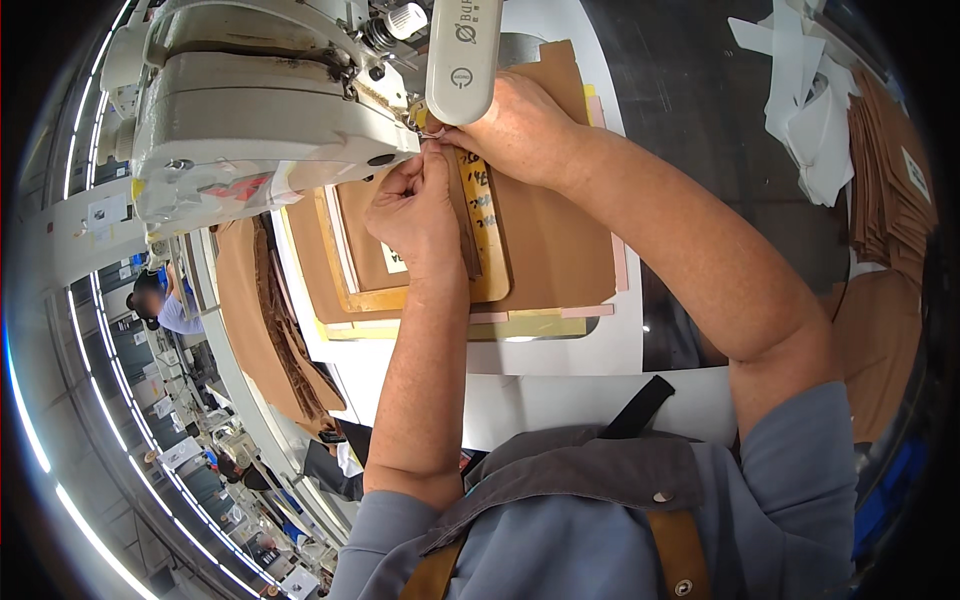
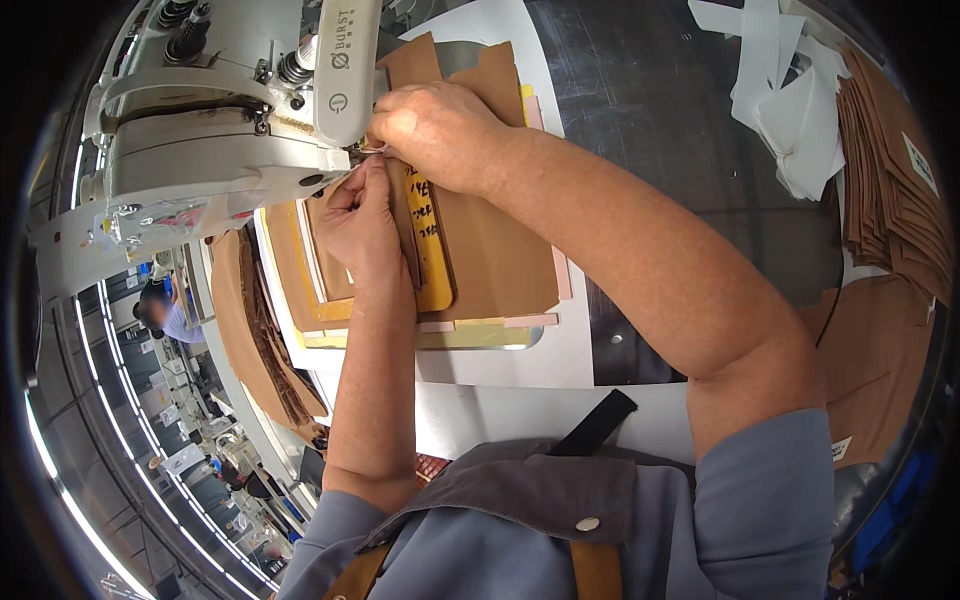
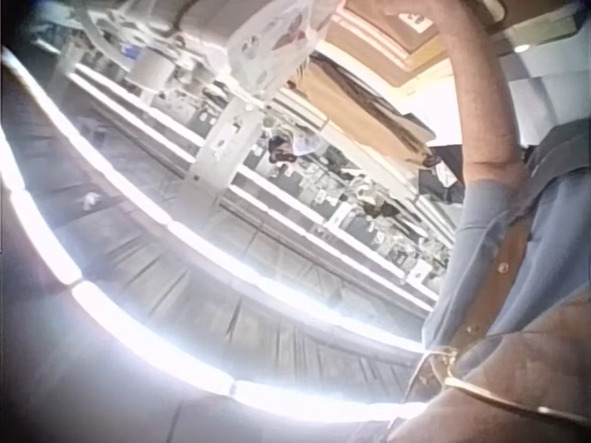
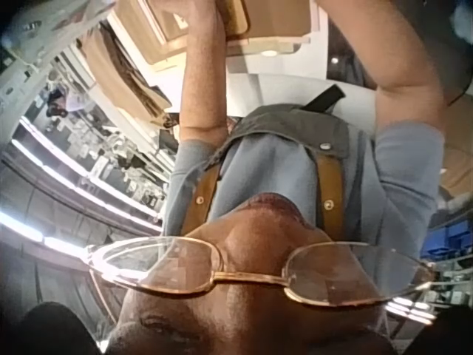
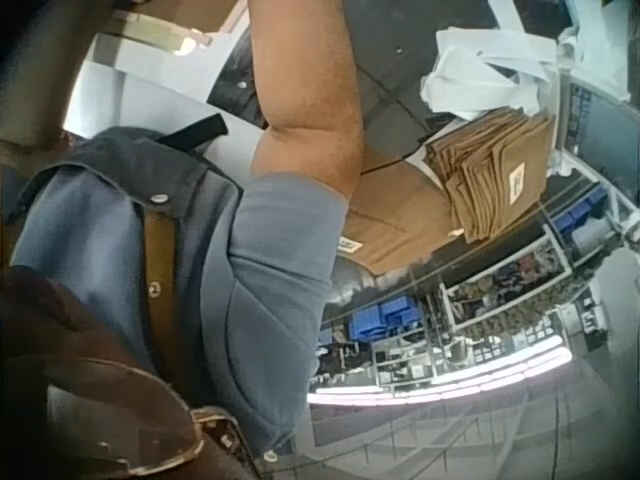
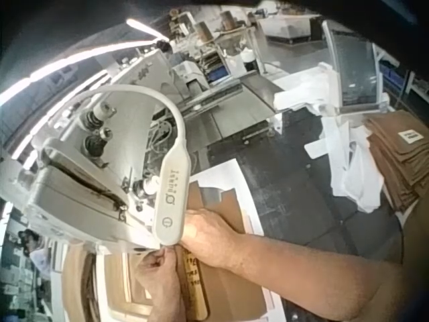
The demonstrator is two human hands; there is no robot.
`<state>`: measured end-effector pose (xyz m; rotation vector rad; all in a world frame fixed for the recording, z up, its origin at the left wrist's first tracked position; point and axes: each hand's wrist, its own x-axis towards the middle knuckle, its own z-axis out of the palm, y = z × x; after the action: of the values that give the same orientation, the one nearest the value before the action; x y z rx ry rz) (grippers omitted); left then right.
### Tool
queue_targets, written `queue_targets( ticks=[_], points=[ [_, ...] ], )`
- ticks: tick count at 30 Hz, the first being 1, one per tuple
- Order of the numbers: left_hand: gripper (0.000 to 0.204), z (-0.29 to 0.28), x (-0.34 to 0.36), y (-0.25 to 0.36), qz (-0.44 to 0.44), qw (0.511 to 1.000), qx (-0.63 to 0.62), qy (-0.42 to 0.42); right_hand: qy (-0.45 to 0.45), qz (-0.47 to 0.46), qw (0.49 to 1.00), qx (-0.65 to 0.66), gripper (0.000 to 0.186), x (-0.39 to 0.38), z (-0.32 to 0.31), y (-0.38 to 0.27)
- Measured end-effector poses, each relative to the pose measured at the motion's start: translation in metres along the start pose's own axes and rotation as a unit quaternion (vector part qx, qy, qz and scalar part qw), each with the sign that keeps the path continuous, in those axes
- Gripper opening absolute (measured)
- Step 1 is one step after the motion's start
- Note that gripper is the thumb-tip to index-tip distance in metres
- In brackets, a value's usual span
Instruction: The recorder is using an industrial sewing machine to stitch a pocket onto a leather component, including threading the machine and trimming threads.
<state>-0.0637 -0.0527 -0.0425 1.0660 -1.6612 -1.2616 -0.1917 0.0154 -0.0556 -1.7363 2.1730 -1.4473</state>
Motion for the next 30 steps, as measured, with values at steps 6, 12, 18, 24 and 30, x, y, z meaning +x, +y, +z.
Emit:
queue_targets(
  ticks=[6,12,18,24,30],
  points=[
    [0.017,-0.0002,0.0,-0.0005,-0.002,1.0,-0.009,-0.002,-0.01,0.009,1.0,-0.014,0.01,0.0012,0.0006,-0.0014],
    [0.016,-0.0017,0.0014,-0.0022,-0.002,1.0,0.006,0.0,-0.024,0.022,0.999,-0.021,0.01,0.0014,-0.0025,-0.0046],
    [0.016,-0.0008,0.0014,-0.0039,-0.001,1.0,0.015,0.0,-0.027,0.025,0.999,-0.023,0.01,0.0007,-0.0039,-0.0049],
    [0.016,-0.0026,0.0033,-0.0068,0.0,1.0,0.012,-0.005,-0.026,0.031,0.999,-0.006,0.009,0.0014,-0.0051,-0.0061],
    [0.016,-0.0004,0.0018,-0.0041,-0.002,1.0,0.01,-0.003,-0.028,0.03,0.999,-0.009,0.011,0.0015,-0.0051,-0.0055]
  ],
)
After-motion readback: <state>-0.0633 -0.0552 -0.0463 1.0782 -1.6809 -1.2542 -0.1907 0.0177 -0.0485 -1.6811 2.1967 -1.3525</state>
